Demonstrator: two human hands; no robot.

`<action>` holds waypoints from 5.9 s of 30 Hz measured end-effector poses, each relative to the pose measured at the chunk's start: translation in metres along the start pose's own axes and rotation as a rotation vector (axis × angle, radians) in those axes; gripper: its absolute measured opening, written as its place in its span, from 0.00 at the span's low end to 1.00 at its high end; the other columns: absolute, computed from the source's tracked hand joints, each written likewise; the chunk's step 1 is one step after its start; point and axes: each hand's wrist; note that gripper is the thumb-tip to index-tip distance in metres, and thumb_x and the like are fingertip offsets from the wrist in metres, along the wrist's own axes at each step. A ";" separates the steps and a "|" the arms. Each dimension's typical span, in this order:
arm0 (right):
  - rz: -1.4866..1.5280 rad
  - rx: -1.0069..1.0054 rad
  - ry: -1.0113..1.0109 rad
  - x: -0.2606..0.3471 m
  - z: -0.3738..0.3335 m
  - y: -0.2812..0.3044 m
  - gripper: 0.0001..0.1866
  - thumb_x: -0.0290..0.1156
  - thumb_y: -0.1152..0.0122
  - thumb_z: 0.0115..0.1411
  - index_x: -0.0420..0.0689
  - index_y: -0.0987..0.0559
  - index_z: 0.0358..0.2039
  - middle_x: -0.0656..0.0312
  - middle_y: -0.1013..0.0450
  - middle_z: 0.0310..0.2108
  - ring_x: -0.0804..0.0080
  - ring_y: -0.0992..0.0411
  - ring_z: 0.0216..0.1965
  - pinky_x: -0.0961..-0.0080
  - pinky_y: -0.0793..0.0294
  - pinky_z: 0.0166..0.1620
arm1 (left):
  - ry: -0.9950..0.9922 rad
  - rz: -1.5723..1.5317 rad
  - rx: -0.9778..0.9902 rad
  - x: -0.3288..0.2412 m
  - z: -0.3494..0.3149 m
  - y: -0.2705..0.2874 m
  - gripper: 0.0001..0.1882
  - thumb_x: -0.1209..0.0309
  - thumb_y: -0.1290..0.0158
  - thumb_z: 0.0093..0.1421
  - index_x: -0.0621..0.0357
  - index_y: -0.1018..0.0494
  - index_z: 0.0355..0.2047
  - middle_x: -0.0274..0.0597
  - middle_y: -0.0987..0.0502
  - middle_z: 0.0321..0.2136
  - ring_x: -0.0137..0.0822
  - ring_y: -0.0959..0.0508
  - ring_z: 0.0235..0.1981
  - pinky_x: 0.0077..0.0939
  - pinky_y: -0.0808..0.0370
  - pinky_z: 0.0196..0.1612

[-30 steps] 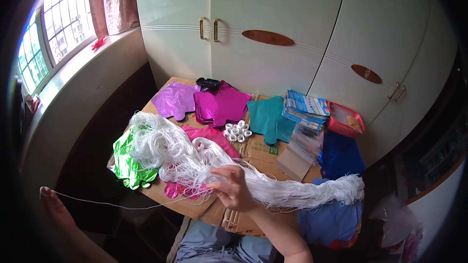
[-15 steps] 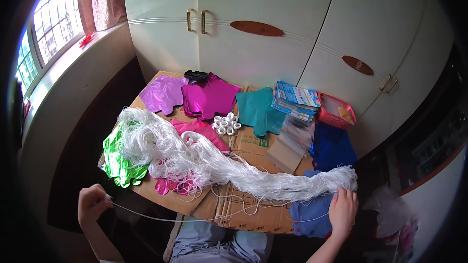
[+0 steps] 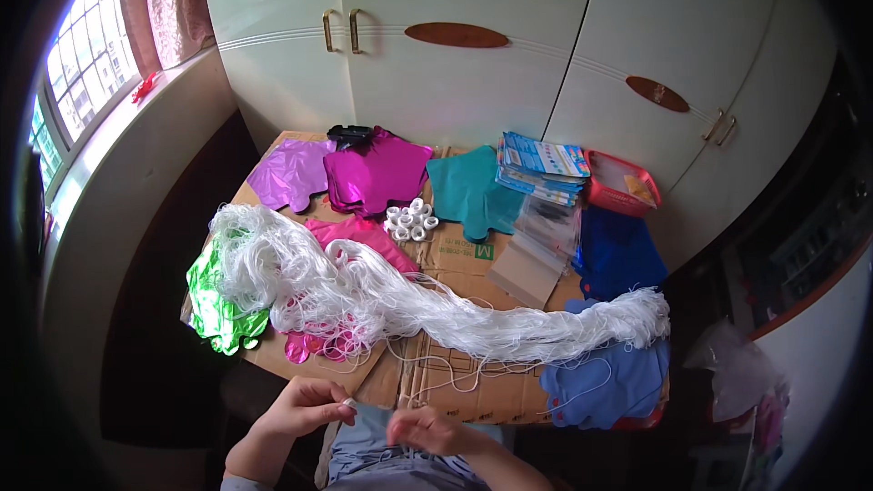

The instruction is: Untying and sorting bundles of white synthetic netting on a table.

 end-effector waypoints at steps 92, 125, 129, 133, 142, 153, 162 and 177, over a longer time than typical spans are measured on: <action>-1.043 -0.644 0.460 -0.006 0.016 -0.010 0.04 0.25 0.41 0.52 0.43 0.25 0.30 0.60 0.31 0.19 0.68 0.28 0.19 0.73 0.30 0.22 | -0.411 0.146 0.112 0.044 0.023 0.001 0.09 0.80 0.48 0.54 0.64 0.24 0.36 0.40 0.24 0.27 0.28 0.27 0.26 0.21 0.31 0.28; -0.873 -0.551 0.312 -0.002 -0.007 -0.009 0.05 0.23 0.34 0.47 0.42 0.22 0.25 0.64 0.29 0.22 0.75 0.31 0.20 0.80 0.34 0.23 | -0.070 0.715 0.346 0.019 0.038 -0.004 0.10 0.66 0.50 0.59 0.61 0.28 0.34 0.41 0.27 0.25 0.36 0.28 0.30 0.28 0.30 0.35; -0.688 -0.572 0.270 -0.015 -0.016 -0.023 0.05 0.23 0.37 0.51 0.41 0.25 0.28 0.63 0.29 0.25 0.78 0.32 0.23 0.82 0.33 0.26 | 0.278 0.602 0.509 0.004 0.040 -0.008 0.12 0.65 0.55 0.63 0.62 0.29 0.36 0.38 0.28 0.27 0.27 0.28 0.28 0.23 0.31 0.34; -0.120 -0.517 0.235 -0.043 -0.024 -0.018 0.06 0.24 0.40 0.55 0.42 0.27 0.33 0.64 0.31 0.30 0.77 0.31 0.28 0.83 0.32 0.31 | 0.305 0.528 0.589 -0.002 0.051 -0.013 0.13 0.64 0.58 0.65 0.62 0.31 0.36 0.33 0.29 0.27 0.23 0.30 0.30 0.20 0.32 0.36; 0.256 -0.591 0.381 -0.057 -0.027 -0.023 0.05 0.23 0.43 0.57 0.39 0.26 0.35 0.61 0.29 0.33 0.75 0.27 0.31 0.79 0.26 0.36 | -0.026 -0.180 0.278 0.094 0.025 -0.033 0.10 0.70 0.59 0.65 0.65 0.34 0.40 0.36 0.29 0.33 0.24 0.30 0.36 0.18 0.33 0.41; -0.566 -0.639 0.315 -0.023 -0.021 -0.012 0.13 0.22 0.39 0.53 0.39 0.23 0.40 0.58 0.24 0.34 0.75 0.24 0.31 0.84 0.25 0.34 | -0.009 0.144 0.297 0.079 0.037 -0.009 0.06 0.77 0.55 0.62 0.64 0.36 0.40 0.35 0.26 0.32 0.24 0.27 0.35 0.16 0.30 0.39; -0.503 -0.549 0.162 0.012 0.008 0.009 0.05 0.18 0.43 0.54 0.37 0.22 0.32 0.62 0.24 0.30 0.81 0.26 0.30 0.85 0.26 0.34 | -0.099 -0.257 -0.009 0.059 0.051 0.005 0.14 0.85 0.49 0.54 0.59 0.40 0.37 0.49 0.26 0.35 0.34 0.24 0.38 0.27 0.27 0.42; -0.985 -1.050 -0.083 0.084 0.194 0.247 0.05 0.31 0.37 0.41 0.45 0.21 0.21 0.60 0.24 0.21 0.71 0.26 0.23 0.76 0.26 0.28 | -0.421 -0.164 -0.535 0.056 0.009 0.044 0.05 0.83 0.49 0.51 0.62 0.32 0.28 0.43 0.26 0.31 0.31 0.27 0.34 0.24 0.32 0.42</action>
Point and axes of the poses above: each hand's wrist, its own z-axis towards the middle knuckle, its own y-axis out of the back of the hand, x = y × z
